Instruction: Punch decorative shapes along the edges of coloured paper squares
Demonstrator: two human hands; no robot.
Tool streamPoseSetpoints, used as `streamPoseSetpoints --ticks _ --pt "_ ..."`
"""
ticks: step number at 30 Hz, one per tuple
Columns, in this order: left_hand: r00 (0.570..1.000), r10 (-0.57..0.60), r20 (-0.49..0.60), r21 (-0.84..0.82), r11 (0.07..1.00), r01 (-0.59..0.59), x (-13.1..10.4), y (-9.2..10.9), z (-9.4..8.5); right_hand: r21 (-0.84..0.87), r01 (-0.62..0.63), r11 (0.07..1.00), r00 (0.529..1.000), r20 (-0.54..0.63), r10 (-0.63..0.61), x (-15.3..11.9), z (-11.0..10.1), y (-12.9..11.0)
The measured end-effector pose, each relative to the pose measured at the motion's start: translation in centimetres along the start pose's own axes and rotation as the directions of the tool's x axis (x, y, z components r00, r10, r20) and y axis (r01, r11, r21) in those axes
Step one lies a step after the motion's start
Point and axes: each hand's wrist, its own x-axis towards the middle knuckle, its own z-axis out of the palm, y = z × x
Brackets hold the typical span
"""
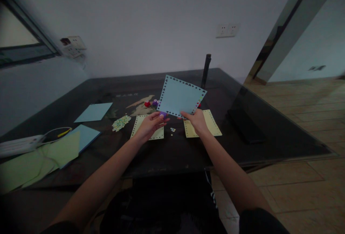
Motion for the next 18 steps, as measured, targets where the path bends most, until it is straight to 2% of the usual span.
streamPoseSetpoints --ticks 18 --pt "0.999 0.033 0.021 0.010 0.999 -0.033 -0.22 -0.12 0.36 -0.032 0.025 0.999 1.000 -0.002 -0.025 -0.32 0.32 -0.47"
